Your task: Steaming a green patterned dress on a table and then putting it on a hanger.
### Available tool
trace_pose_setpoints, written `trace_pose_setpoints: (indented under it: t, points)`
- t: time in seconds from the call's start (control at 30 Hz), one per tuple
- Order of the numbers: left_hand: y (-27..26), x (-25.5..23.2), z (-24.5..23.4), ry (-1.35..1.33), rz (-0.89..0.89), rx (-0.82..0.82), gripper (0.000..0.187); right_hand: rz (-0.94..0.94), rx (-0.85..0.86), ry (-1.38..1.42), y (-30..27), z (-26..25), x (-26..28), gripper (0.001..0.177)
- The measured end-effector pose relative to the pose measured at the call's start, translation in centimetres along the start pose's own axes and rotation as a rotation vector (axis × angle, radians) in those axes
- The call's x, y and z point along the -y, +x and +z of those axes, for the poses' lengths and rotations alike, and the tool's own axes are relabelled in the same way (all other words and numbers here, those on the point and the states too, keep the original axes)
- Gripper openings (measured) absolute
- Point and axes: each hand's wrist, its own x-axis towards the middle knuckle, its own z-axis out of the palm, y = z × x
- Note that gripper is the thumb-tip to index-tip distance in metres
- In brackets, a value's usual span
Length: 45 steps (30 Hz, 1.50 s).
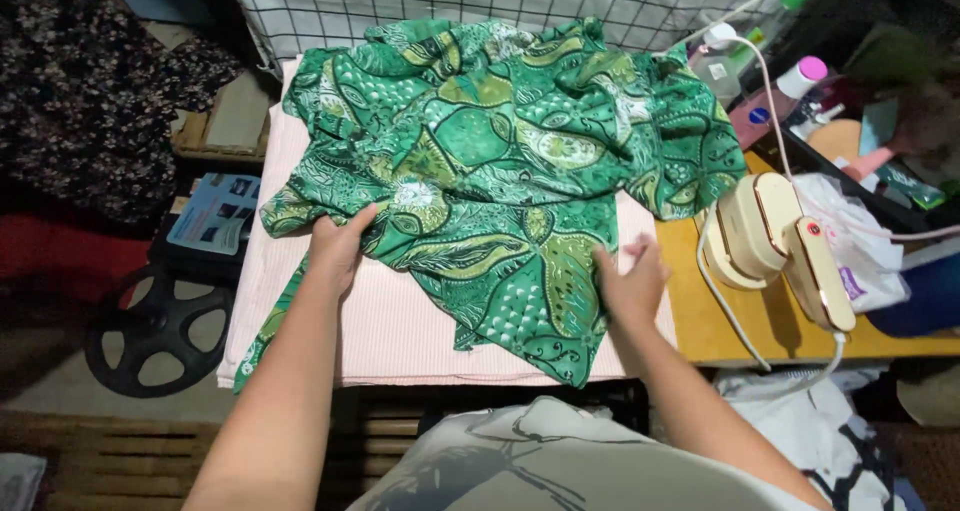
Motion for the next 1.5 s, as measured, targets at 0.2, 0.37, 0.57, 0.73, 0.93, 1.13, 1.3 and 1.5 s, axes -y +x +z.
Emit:
trace_pose_setpoints:
  t: [0.2, 0.37, 0.57, 0.73, 0.93, 1.13, 1.3, 1.5]
  points:
    - [1.9, 0.9, 1.9, 0.275, -0.314, 0.018, 0.04, 0.068, 0.206, 0.055, 3.2, 1.5, 0.5, 0.067]
    - [2.1, 3.1, 0.5, 0.185, -0.157, -0.175, 0.039, 0.134, 0.19, 0.085, 3.6, -1.1, 0.1, 0.072]
    - [-3.2, 0.6, 1.0, 0.54, 0.003, -0.209, 0.043, 0.045, 0.412, 0.049, -6.2, -6.9, 2.6, 0.098]
    - [-4.0, 0.9, 1.0, 0.92, 0.125, -0.198, 0.041, -0.304, 0.411, 0.173, -9.4, -8.4, 1.9, 0.097]
    - [-6.2, -0.5, 1.8, 0.549, 0.018, -0.134, 0.028, 0.344, 0.871, 0.051, -7.2, -11.3, 1.4, 0.09]
    - [-7.3, -0.8, 1.9, 0.765, 0.061, -0.163, 0.032, -0.067, 0.262, -0.2, -0.9, -12.5, -4.3, 0.059]
    - [-7.2, -0.9, 2.8, 0.668, 0.036, -0.28, 0.03, -0.171, -0.206, -0.422, 7.1, -18.4, -7.4, 0.059]
    - [-13.6, -3.7, 9.6, 0.89, 0.339, -0.559, 0.052, 0.19, 0.121, -0.296, 9.7, -20.4, -8.3, 0.07]
